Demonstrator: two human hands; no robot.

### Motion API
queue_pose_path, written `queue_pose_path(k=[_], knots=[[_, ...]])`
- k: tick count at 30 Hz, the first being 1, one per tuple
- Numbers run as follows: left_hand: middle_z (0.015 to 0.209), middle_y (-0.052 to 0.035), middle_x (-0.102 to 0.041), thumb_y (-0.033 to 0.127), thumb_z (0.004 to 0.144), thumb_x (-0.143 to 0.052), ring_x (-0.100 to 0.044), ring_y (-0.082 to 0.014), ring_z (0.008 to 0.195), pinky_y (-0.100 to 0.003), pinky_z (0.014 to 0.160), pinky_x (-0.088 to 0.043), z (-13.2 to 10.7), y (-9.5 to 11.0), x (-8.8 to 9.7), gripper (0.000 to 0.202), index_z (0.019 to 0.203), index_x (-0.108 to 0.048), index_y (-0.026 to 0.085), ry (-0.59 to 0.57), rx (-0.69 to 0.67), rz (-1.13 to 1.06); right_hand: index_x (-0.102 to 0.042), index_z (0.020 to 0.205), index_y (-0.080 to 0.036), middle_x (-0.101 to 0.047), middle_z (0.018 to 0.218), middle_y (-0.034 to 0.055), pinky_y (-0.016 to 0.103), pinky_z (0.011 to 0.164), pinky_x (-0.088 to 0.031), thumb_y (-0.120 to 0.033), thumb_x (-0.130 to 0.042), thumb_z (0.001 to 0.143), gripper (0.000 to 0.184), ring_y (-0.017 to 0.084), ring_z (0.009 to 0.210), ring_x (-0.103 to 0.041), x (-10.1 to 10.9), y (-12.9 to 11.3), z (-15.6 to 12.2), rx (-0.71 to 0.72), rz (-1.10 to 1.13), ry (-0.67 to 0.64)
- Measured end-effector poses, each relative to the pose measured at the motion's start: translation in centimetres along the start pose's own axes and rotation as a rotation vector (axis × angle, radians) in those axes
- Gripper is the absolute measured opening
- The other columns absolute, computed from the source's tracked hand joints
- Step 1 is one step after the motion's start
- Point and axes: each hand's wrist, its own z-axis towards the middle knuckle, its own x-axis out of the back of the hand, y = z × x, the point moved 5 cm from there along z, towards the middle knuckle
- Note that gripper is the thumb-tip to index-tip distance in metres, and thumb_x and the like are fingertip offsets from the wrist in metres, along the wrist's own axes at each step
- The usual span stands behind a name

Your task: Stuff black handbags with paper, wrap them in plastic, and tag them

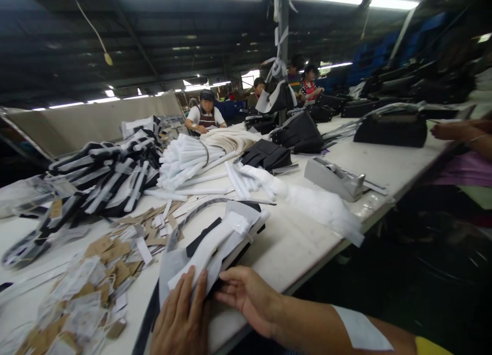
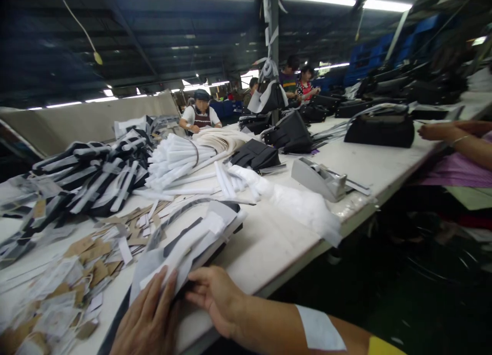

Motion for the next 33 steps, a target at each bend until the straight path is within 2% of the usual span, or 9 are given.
queue_pose_path(k=[7,10,12,17,20,22,25,30,33], knots=[[0.152,-0.0096,-0.046,0.030,0.096,-0.052,-0.060,-0.0308,0.121,-0.042,0.100,-0.046,0.0,-1.5,-0.8,0.070,0.157,-0.016,0.029,0.022,0.097,-0.051,-0.072,0.081,-0.016,-0.073,0.091,0.0040,0.028,0.081,-0.052,-0.027,-0.077,0.054,0.030,0.016,0.082,-0.067,-0.4,-0.6,0.7,0.020,-0.174,-0.123],[0.150,-0.0085,-0.047,0.027,0.098,-0.048,-0.061,-0.0308,0.120,-0.042,0.094,-0.052,0.4,-2.4,-1.0,0.068,0.157,-0.015,0.032,0.010,0.157,-0.099,-0.075,0.088,-0.019,-0.075,0.094,0.0051,0.034,0.084,-0.052,-0.042,-0.078,0.066,0.031,0.022,0.089,-0.069,1.3,-3.7,0.3,0.168,-0.773,-0.324],[0.150,-0.0071,-0.048,0.024,0.098,-0.047,-0.062,-0.0302,0.119,-0.042,0.092,-0.054,0.5,-2.6,-1.0,0.067,0.156,-0.015,0.034,0.009,0.196,-0.114,-0.077,0.092,-0.023,-0.076,0.099,0.0047,0.035,0.094,-0.048,-0.043,-0.069,0.080,0.025,0.024,0.100,-0.068,3.5,-7.8,-0.5,0.472,-1.286,-0.360],[0.150,-0.0048,-0.048,0.024,0.098,-0.047,-0.063,-0.0300,0.118,-0.043,0.089,-0.056,0.4,-2.2,-1.4,0.066,0.156,-0.016,0.036,0.021,0.236,-0.122,-0.069,0.121,-0.023,-0.067,0.127,0.0097,0.043,0.105,-0.042,-0.025,-0.050,0.094,0.033,0.027,0.119,-0.059,12.2,-20.1,-1.5,0.932,-1.995,0.148],[0.151,-0.0048,-0.047,0.023,0.098,-0.046,-0.060,-0.0300,0.122,-0.045,0.094,-0.054,0.4,-1.8,-1.7,0.066,0.156,-0.017,0.036,0.015,0.230,-0.153,-0.064,0.129,-0.018,-0.050,0.147,0.0161,0.059,0.110,-0.030,-0.020,-0.056,0.091,0.039,0.036,0.138,-0.041,16.5,-24.6,-0.9,0.970,-2.217,0.443],[0.151,-0.0049,-0.047,0.023,0.098,-0.047,-0.059,-0.0301,0.123,-0.046,0.097,-0.052,0.4,-1.6,-1.7,0.066,0.156,-0.018,0.036,0.020,0.220,-0.165,-0.069,0.122,-0.018,-0.053,0.144,0.0160,0.060,0.109,-0.030,-0.021,-0.053,0.093,0.032,0.036,0.138,-0.041,18.1,-25.8,-0.2,0.954,-2.291,0.479],[0.151,-0.0046,-0.047,0.021,0.097,-0.048,-0.058,-0.0299,0.124,-0.046,0.100,-0.051,0.6,-1.3,-1.6,0.067,0.155,-0.018,0.037,0.030,0.214,-0.166,-0.076,0.105,-0.021,-0.065,0.130,0.0092,0.053,0.113,-0.029,-0.019,-0.051,0.096,0.027,0.030,0.134,-0.048,18.1,-26.1,0.5,0.986,-2.315,0.413],[0.149,-0.0046,-0.050,0.021,0.097,-0.048,-0.060,-0.0284,0.123,-0.044,0.102,-0.050,0.9,-1.3,-1.3,0.067,0.155,-0.018,0.037,0.038,0.210,-0.156,-0.077,0.095,-0.024,-0.068,0.126,0.0065,0.056,0.115,-0.022,-0.022,-0.052,0.096,0.025,0.030,0.130,-0.051,14.2,-25.8,-0.2,1.147,-2.220,0.380],[0.150,-0.0055,-0.048,0.021,0.097,-0.048,-0.058,-0.0294,0.124,-0.045,0.101,-0.050,0.8,-1.6,-1.4,0.067,0.156,-0.017,0.036,0.023,0.243,-0.161,-0.077,0.101,-0.025,-0.072,0.119,0.0054,0.049,0.109,-0.036,-0.030,-0.051,0.096,0.026,0.027,0.117,-0.062,11.7,-23.2,-1.6,1.113,-2.060,0.287]])
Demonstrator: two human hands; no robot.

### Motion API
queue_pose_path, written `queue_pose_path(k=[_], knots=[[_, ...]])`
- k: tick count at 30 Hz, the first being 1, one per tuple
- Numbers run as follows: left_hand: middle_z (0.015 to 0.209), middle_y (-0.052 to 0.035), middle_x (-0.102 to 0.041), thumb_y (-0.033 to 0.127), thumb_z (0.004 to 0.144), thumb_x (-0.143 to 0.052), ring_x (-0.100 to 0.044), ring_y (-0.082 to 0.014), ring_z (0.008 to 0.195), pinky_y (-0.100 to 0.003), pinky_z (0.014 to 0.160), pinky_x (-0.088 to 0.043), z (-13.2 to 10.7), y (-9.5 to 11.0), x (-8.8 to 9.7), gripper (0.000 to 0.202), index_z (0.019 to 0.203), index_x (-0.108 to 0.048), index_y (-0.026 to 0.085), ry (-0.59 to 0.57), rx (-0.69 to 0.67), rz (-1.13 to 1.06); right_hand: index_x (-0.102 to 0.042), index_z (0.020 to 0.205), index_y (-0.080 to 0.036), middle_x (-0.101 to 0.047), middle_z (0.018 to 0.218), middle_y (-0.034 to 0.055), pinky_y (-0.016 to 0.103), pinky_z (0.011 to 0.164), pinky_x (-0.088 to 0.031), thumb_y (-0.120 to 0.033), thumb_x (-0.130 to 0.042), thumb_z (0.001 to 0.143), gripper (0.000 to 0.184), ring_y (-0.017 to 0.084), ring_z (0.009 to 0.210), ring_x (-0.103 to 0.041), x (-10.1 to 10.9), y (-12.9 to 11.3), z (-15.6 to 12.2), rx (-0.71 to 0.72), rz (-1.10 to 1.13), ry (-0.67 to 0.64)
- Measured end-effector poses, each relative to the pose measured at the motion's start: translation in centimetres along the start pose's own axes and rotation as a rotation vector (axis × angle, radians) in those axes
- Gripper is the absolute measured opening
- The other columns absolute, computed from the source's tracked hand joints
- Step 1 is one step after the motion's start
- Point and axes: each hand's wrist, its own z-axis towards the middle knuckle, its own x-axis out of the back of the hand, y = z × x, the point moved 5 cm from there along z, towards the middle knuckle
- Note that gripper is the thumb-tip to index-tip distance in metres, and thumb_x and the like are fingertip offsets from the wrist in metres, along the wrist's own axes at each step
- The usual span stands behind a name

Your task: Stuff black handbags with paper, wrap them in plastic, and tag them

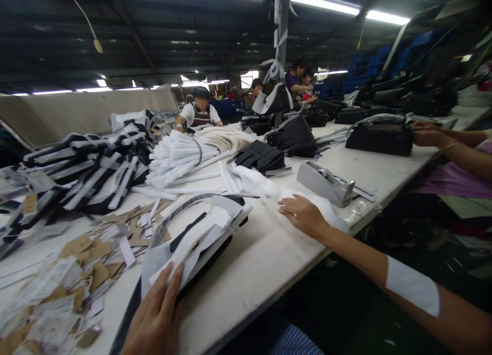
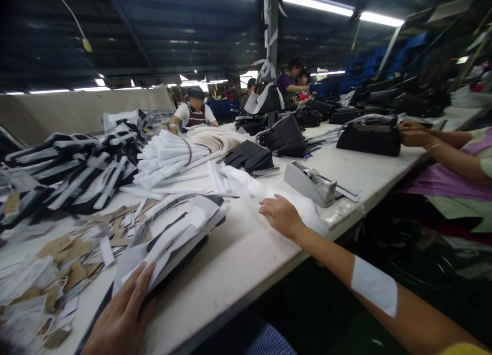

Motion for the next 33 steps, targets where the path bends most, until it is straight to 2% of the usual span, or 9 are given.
queue_pose_path(k=[3,6,8,11,14,22,25,29,33], knots=[[0.150,-0.0042,-0.048,0.022,0.097,-0.048,-0.058,-0.0297,0.124,-0.044,0.099,-0.051,0.0,-0.4,0.0,0.067,0.155,-0.019,0.036,0.004,0.053,-0.005,-0.078,0.100,-0.029,-0.076,0.107,0.0032,0.039,0.092,-0.050,-0.039,-0.057,0.092,0.024,0.026,0.101,-0.069,-0.8,-4.4,-2.2,-0.036,0.250,-0.220],[0.150,-0.0039,-0.048,0.022,0.096,-0.049,-0.059,-0.0293,0.123,-0.042,0.099,-0.051,0.1,-0.5,0.3,0.066,0.155,-0.021,0.036,0.024,0.084,-0.015,-0.079,0.098,-0.030,-0.077,0.100,0.0029,0.036,0.088,-0.052,-0.048,-0.063,0.087,0.026,0.026,0.095,-0.071,-1.8,-7.9,-4.0,-0.037,0.410,-0.422],[0.149,-0.0046,-0.049,0.022,0.096,-0.051,-0.059,-0.0295,0.123,-0.042,0.099,-0.051,0.2,-0.5,0.5,0.067,0.155,-0.022,0.035,0.041,0.098,-0.021,-0.075,0.112,-0.028,-0.073,0.116,0.0054,0.039,0.098,-0.048,-0.051,-0.061,0.089,0.036,0.028,0.108,-0.067,-2.5,-8.6,-3.9,-0.053,0.423,-0.387],[0.148,-0.0058,-0.050,0.021,0.094,-0.053,-0.059,-0.0302,0.123,-0.042,0.098,-0.051,0.3,-0.7,0.8,0.068,0.155,-0.024,0.033,0.049,0.123,-0.035,-0.060,0.135,-0.022,-0.051,0.146,0.0109,0.048,0.117,-0.028,-0.049,-0.063,0.087,0.056,0.032,0.137,-0.044,-4.9,-8.6,-2.9,-0.055,0.398,-0.307],[0.148,-0.0066,-0.050,0.019,0.093,-0.055,-0.059,-0.0297,0.124,-0.041,0.099,-0.051,0.3,-0.9,1.0,0.070,0.155,-0.025,0.032,0.050,0.161,-0.061,-0.053,0.141,-0.020,-0.037,0.154,0.0126,0.053,0.120,-0.014,-0.051,-0.069,0.082,0.069,0.033,0.147,-0.026,-8.3,-9.5,-1.9,-0.033,0.442,-0.342],[0.146,-0.0081,-0.053,0.019,0.092,-0.058,-0.057,-0.0272,0.127,-0.039,0.102,-0.050,1.0,-0.9,1.7,0.071,0.154,-0.026,0.029,0.144,0.209,-0.106,-0.054,0.141,-0.024,-0.043,0.153,0.0089,0.046,0.122,-0.012,-0.049,-0.066,0.086,0.062,0.029,0.145,-0.030,-13.4,-19.8,2.7,0.406,0.601,-0.435],[0.147,-0.0090,-0.052,0.016,0.091,-0.058,-0.056,-0.0286,0.128,-0.043,0.101,-0.051,0.9,-0.7,1.4,0.072,0.154,-0.026,0.029,0.109,0.188,-0.094,-0.063,0.132,-0.026,-0.054,0.144,0.0065,0.041,0.119,-0.024,-0.036,-0.068,0.084,0.049,0.029,0.139,-0.042,-14.8,-21.7,5.1,0.401,0.659,-0.374],[0.147,-0.0098,-0.051,0.007,0.088,-0.056,-0.055,-0.0286,0.129,-0.044,0.101,-0.052,0.4,-0.1,0.7,0.074,0.153,-0.029,0.029,0.071,0.108,-0.048,-0.073,0.115,-0.026,-0.069,0.124,0.0056,0.043,0.104,-0.044,-0.021,-0.060,0.083,0.034,0.031,0.118,-0.061,-14.4,-20.2,4.7,0.200,0.683,-0.326],[0.143,-0.0104,-0.056,0.006,0.090,-0.052,-0.056,-0.0271,0.128,-0.041,0.101,-0.053,0.2,0.9,0.4,0.060,0.146,-0.044,0.025,0.087,0.000,0.008,-0.078,0.087,-0.022,-0.076,0.087,0.0080,0.038,0.079,-0.053,-0.025,-0.056,0.089,0.022,0.027,0.082,-0.071,-9.8,-18.3,0.7,0.257,0.597,-0.315]])
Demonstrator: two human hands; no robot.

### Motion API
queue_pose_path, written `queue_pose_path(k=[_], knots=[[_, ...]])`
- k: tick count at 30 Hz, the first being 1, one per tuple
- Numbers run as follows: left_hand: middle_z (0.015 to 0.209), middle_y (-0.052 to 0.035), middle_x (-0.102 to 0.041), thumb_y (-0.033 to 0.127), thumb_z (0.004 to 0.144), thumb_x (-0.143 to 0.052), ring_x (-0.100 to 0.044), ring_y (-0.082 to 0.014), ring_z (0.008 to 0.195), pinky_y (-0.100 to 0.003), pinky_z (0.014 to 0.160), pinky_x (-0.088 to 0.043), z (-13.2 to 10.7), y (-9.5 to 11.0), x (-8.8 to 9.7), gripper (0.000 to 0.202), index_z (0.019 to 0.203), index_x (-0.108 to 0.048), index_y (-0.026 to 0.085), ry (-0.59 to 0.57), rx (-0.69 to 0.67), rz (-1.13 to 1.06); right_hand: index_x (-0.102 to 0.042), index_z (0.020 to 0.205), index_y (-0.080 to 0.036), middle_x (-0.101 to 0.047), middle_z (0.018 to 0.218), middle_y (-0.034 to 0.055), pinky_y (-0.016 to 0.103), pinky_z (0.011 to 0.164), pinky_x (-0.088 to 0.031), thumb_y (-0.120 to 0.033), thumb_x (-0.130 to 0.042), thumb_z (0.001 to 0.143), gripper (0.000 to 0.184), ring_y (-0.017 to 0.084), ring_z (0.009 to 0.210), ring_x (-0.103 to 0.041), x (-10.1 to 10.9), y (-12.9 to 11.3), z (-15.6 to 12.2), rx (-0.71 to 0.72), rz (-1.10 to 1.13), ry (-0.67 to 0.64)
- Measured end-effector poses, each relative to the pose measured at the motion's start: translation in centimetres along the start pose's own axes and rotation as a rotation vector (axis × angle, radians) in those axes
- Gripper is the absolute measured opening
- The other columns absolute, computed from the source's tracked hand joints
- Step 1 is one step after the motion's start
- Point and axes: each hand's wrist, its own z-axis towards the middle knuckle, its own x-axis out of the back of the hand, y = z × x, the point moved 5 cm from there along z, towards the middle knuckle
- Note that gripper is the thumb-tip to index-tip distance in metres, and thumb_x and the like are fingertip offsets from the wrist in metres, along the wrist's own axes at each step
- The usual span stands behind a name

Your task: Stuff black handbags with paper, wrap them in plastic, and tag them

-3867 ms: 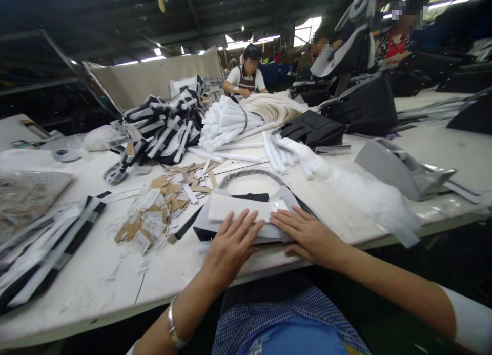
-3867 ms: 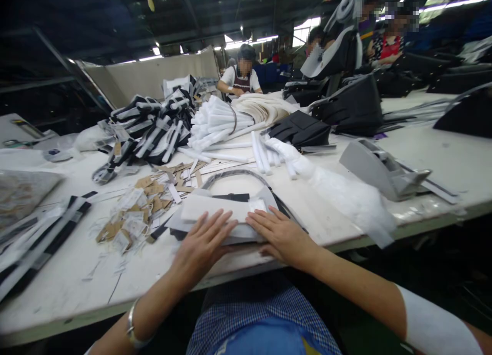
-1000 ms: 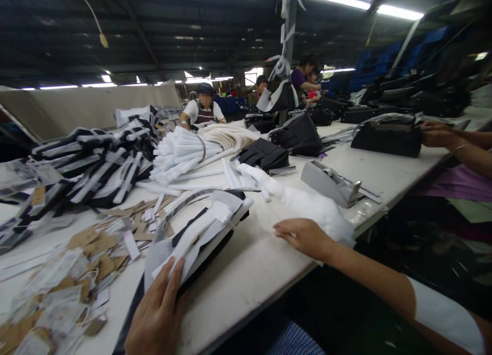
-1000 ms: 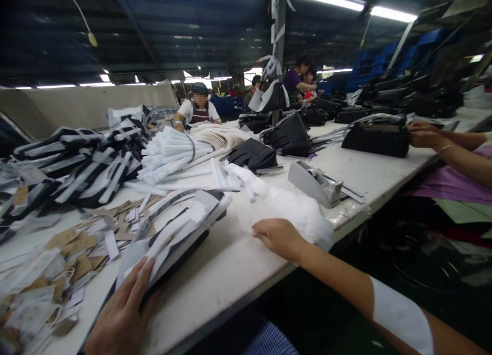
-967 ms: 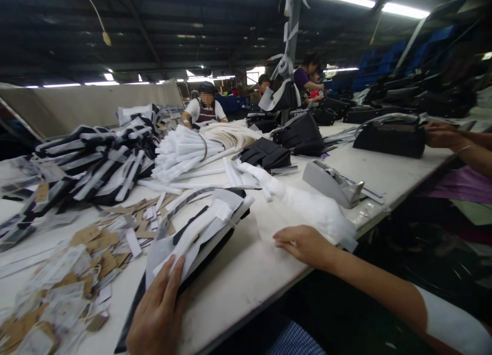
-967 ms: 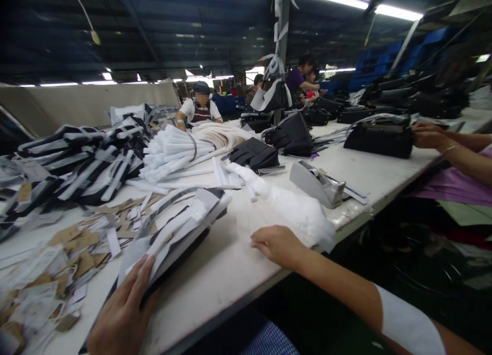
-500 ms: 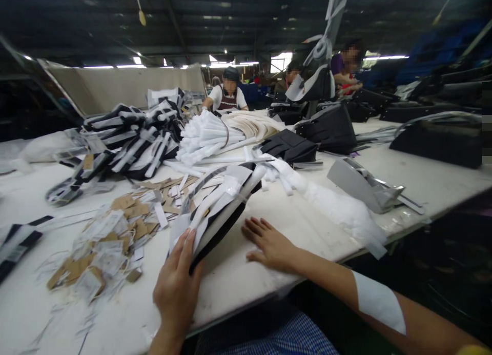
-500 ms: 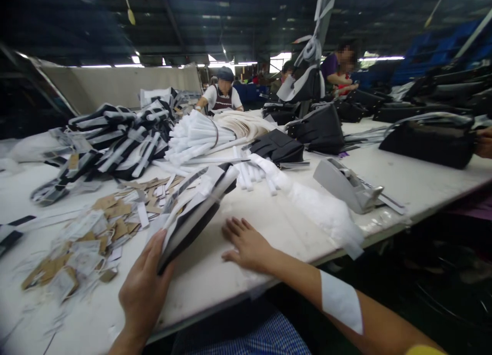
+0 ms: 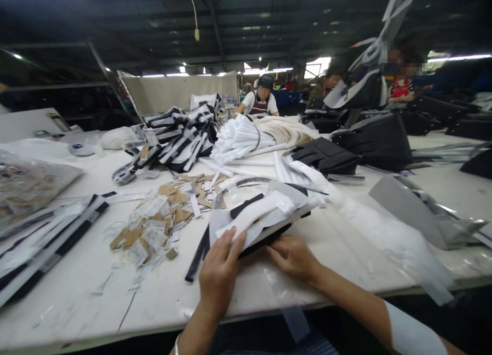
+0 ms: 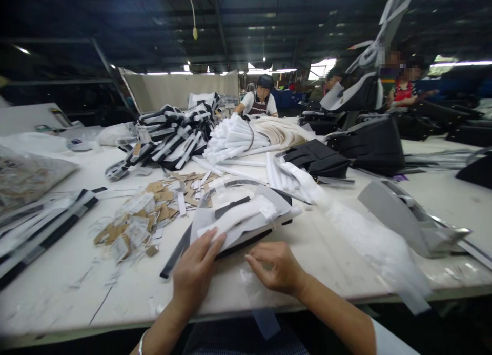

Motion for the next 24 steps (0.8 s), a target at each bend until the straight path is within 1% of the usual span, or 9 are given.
queue_pose_path(k=[3,5,7,9,11,15,18,20,24], knots=[[0.139,-0.0096,-0.059,0.007,0.094,-0.049,-0.059,-0.0263,0.125,-0.041,0.100,-0.053,0.2,0.9,-0.1,0.049,0.139,-0.053,0.024,0.009,-0.081,0.029,-0.076,0.086,-0.022,-0.076,0.084,0.0056,0.031,0.075,-0.053,-0.025,-0.055,0.093,0.022,0.021,0.078,-0.070,3.5,-3.0,-1.5,0.153,0.020,0.033],[0.139,-0.0088,-0.060,0.007,0.095,-0.047,-0.059,-0.0262,0.125,-0.041,0.100,-0.054,0.4,1.5,-0.1,0.047,0.138,-0.055,0.025,0.004,-0.132,0.040,-0.076,0.083,-0.023,-0.076,0.084,0.0045,0.031,0.078,-0.053,-0.028,-0.056,0.093,0.023,0.021,0.081,-0.071,5.8,-4.1,0.2,0.157,0.038,0.151],[0.139,-0.0083,-0.060,0.008,0.096,-0.046,-0.059,-0.0259,0.125,-0.041,0.099,-0.054,0.3,2.0,0.0,0.047,0.138,-0.054,0.026,-0.001,-0.168,0.057,-0.075,0.088,-0.023,-0.076,0.094,0.0043,0.032,0.088,-0.052,-0.033,-0.054,0.095,0.025,0.021,0.091,-0.070,6.9,-3.7,3.8,0.074,0.028,0.220],[0.138,-0.0080,-0.061,0.009,0.097,-0.045,-0.060,-0.0251,0.124,-0.039,0.097,-0.055,0.1,2.5,0.3,0.045,0.138,-0.055,0.027,0.024,-0.178,0.079,-0.074,0.103,-0.023,-0.073,0.111,0.0041,0.032,0.095,-0.049,-0.037,-0.053,0.095,0.026,0.021,0.105,-0.067,6.1,-1.9,8.2,-0.057,-0.020,0.135],[0.134,-0.0069,-0.064,0.011,0.098,-0.045,-0.062,-0.0236,0.121,-0.037,0.095,-0.056,-0.2,3.0,0.8,0.043,0.137,-0.056,0.028,0.090,-0.177,0.099,-0.070,0.115,-0.021,-0.071,0.118,0.0061,0.031,0.093,-0.049,-0.034,-0.055,0.092,0.030,0.022,0.106,-0.066,4.2,0.4,12.5,-0.178,-0.079,0.003],[0.125,-0.0029,-0.070,0.017,0.101,-0.044,-0.066,-0.0197,0.115,-0.031,0.094,-0.055,-1.1,4.8,1.3,0.037,0.130,-0.062,0.032,0.236,-0.199,0.097,-0.073,0.089,-0.014,-0.075,0.091,0.0121,0.033,0.077,-0.052,-0.034,-0.075,0.074,0.026,0.026,0.084,-0.069,-0.1,4.3,18.1,-0.286,-0.159,-0.111],[0.114,0.0006,-0.075,0.023,0.100,-0.050,-0.068,-0.0161,0.110,-0.029,0.101,-0.050,-1.9,5.7,1.0,0.030,0.120,-0.069,0.036,0.451,-0.127,0.050,-0.071,0.073,-0.015,-0.072,0.075,0.0081,0.029,0.068,-0.049,-0.033,-0.082,0.065,0.023,0.024,0.076,-0.067,-2.5,6.1,19.5,-0.345,-0.180,-0.129],[0.108,0.0027,-0.077,0.027,0.097,-0.056,-0.069,-0.0142,0.108,-0.029,0.106,-0.046,-2.4,6.1,0.4,0.025,0.112,-0.072,0.038,0.580,-0.061,0.016,-0.070,0.067,-0.015,-0.069,0.065,0.0044,0.026,0.061,-0.046,-0.030,-0.081,0.065,0.018,0.021,0.067,-0.065,-3.5,6.8,19.6,-0.361,-0.155,-0.137],[0.105,0.0044,-0.077,0.028,0.097,-0.056,-0.070,-0.0130,0.107,-0.028,0.110,-0.042,-3.1,6.4,-0.1,0.024,0.107,-0.074,0.041,0.620,-0.010,-0.021,-0.073,0.068,-0.015,-0.065,0.057,0.0010,0.024,0.054,-0.043,-0.034,-0.072,0.075,0.021,0.016,0.055,-0.060,-3.5,7.2,19.5,-0.316,-0.032,-0.136]])
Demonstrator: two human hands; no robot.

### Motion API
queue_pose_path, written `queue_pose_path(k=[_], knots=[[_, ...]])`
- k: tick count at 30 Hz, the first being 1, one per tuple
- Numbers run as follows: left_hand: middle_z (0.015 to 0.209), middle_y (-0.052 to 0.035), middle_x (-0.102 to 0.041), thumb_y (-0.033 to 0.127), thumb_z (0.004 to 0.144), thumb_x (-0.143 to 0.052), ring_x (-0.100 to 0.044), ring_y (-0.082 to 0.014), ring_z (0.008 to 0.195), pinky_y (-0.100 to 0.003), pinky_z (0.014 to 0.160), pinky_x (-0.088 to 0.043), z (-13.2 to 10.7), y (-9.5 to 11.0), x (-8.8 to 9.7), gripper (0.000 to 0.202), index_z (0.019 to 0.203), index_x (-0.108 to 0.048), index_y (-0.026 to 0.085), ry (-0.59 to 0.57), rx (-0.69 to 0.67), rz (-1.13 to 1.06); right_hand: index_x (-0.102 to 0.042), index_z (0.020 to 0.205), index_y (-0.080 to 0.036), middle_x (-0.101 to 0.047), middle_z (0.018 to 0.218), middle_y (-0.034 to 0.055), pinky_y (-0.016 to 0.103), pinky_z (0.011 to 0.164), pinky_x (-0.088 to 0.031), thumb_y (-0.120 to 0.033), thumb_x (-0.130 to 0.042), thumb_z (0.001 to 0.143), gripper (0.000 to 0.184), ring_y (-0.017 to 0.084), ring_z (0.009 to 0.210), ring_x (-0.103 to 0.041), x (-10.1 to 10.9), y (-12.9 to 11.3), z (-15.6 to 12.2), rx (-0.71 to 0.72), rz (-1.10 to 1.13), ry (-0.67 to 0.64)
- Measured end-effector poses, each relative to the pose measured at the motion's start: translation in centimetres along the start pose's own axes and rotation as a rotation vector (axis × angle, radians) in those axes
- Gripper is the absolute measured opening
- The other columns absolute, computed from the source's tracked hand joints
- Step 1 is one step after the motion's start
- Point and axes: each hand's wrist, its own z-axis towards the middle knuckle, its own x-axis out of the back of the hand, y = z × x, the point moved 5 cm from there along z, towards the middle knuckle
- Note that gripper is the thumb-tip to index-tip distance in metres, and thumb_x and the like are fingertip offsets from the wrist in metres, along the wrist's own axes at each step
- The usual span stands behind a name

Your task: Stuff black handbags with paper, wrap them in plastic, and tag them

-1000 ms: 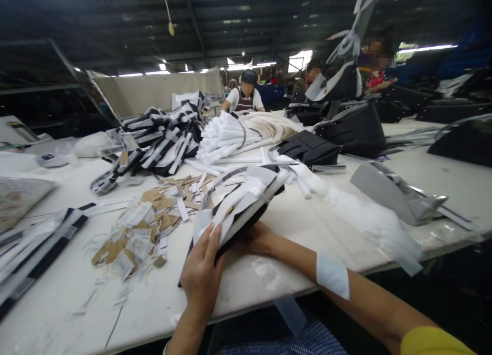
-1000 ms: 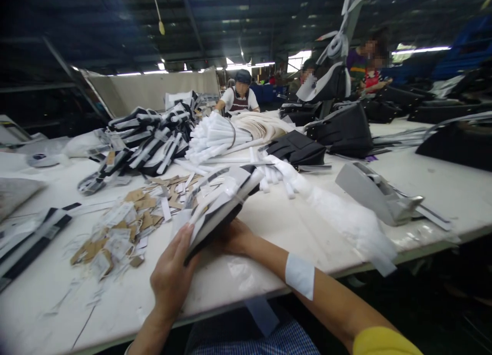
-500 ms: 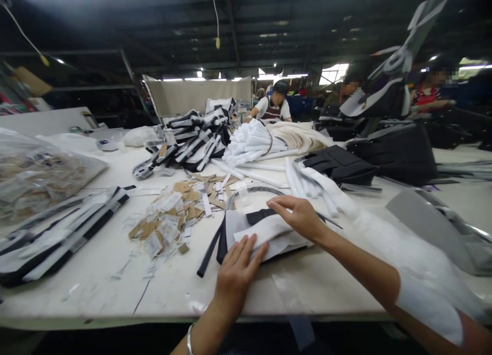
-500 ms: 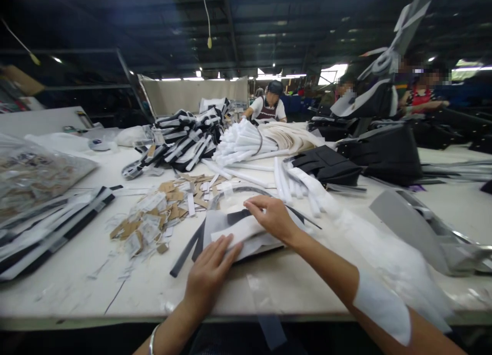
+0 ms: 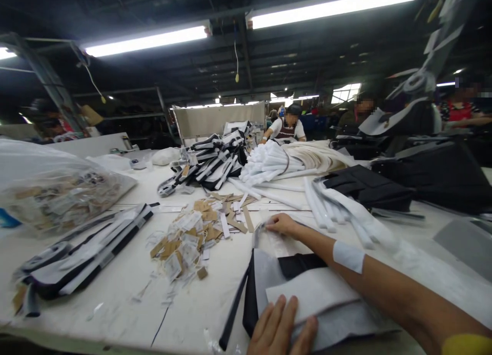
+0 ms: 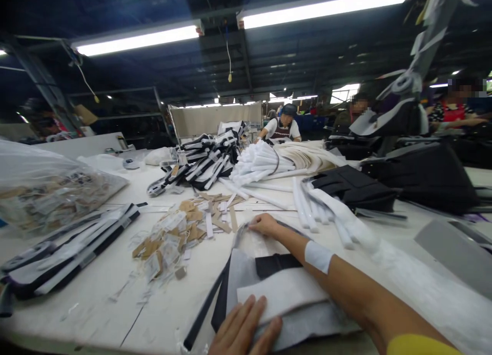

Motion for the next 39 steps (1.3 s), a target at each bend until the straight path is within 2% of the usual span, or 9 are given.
queue_pose_path(k=[7,10,13,15,20,26,32,36,39], knots=[[0.127,-0.0027,-0.069,0.021,0.100,-0.049,-0.061,-0.0195,0.123,-0.031,0.105,-0.048,1.5,-0.2,1.8,0.036,0.131,-0.061,0.034,-0.447,-0.109,-0.005,-0.079,0.089,-0.017,-0.075,0.092,0.0062,0.030,0.081,-0.050,-0.047,-0.067,0.082,0.033,0.022,0.089,-0.067,4.2,-0.4,-2.4,0.234,0.159,0.044],[0.131,-0.0047,-0.066,0.018,0.101,-0.044,-0.059,-0.0212,0.125,-0.032,0.104,-0.048,2.0,-0.4,2.1,0.040,0.136,-0.057,0.032,-0.532,-0.148,-0.014,-0.078,0.099,-0.020,-0.074,0.107,0.0073,0.031,0.089,-0.050,-0.039,-0.069,0.083,0.027,0.022,0.097,-0.067,4.7,-0.7,-4.6,0.392,0.155,-0.050],[0.132,-0.0044,-0.066,0.018,0.102,-0.043,-0.059,-0.0209,0.125,-0.032,0.106,-0.047,2.2,-0.2,2.2,0.040,0.137,-0.056,0.031,-0.522,-0.163,-0.017,-0.075,0.112,-0.023,-0.073,0.116,0.0063,0.033,0.100,-0.047,-0.023,-0.063,0.086,0.028,0.021,0.109,-0.065,3.5,-0.5,-7.0,0.576,0.060,-0.271],[0.133,-0.0031,-0.065,0.018,0.102,-0.043,-0.058,-0.0202,0.127,-0.032,0.108,-0.045,2.3,-0.2,2.1,0.040,0.135,-0.058,0.033,-0.523,-0.117,-0.021,-0.073,0.117,-0.024,-0.071,0.121,0.0047,0.031,0.102,-0.046,-0.018,-0.059,0.087,0.033,0.019,0.114,-0.064,2.8,0.2,-7.8,0.583,0.015,-0.357],[0.131,-0.0028,-0.066,0.019,0.102,-0.043,-0.058,-0.0198,0.127,-0.032,0.109,-0.043,2.3,0.0,2.1,0.038,0.132,-0.060,0.034,-0.529,-0.074,-0.029,-0.079,0.099,-0.025,-0.077,0.100,0.0024,0.026,0.086,-0.053,-0.026,-0.066,0.085,0.019,0.020,0.095,-0.072,3.9,1.0,-6.4,0.355,-0.078,-0.115],[0.127,-0.0032,-0.069,0.022,0.098,-0.054,-0.059,-0.0204,0.125,-0.033,0.111,-0.043,2.2,-0.1,1.9,0.033,0.127,-0.065,0.033,-0.473,-0.098,-0.013,-0.080,0.093,-0.025,-0.077,0.102,0.0044,0.034,0.088,-0.050,-0.027,-0.065,0.085,0.017,0.026,0.100,-0.069,6.3,-0.8,-2.4,0.244,-0.118,0.153],[0.121,-0.0022,-0.072,0.026,0.096,-0.058,-0.062,-0.0188,0.121,-0.033,0.112,-0.041,1.8,0.0,1.5,0.030,0.123,-0.067,0.035,-0.375,-0.092,0.003,-0.079,0.079,-0.016,-0.062,0.046,-0.0011,0.025,0.064,-0.051,-0.030,-0.063,0.085,0.022,0.016,0.052,-0.065,7.4,-1.5,2.2,0.137,-0.006,0.224],[0.120,-0.0015,-0.072,0.025,0.096,-0.059,-0.063,-0.0182,0.119,-0.032,0.113,-0.040,1.7,0.1,1.4,0.030,0.122,-0.067,0.036,-0.364,-0.070,0.003,-0.078,0.088,-0.014,-0.073,0.069,0.0035,0.023,0.059,-0.052,-0.034,-0.060,0.087,0.027,0.016,0.060,-0.070,7.4,-2.0,2.4,0.136,0.100,0.231],[0.121,-0.0014,-0.072,0.025,0.096,-0.058,-0.062,-0.0183,0.120,-0.032,0.114,-0.039,1.7,0.0,1.5,0.029,0.121,-0.068,0.036,-0.358,-0.058,-0.007,-0.078,0.094,-0.015,-0.077,0.089,0.0067,0.025,0.061,-0.056,-0.041,-0.061,0.087,0.033,0.021,0.074,-0.073,6.7,-1.8,-0.1,0.171,0.151,0.173]])
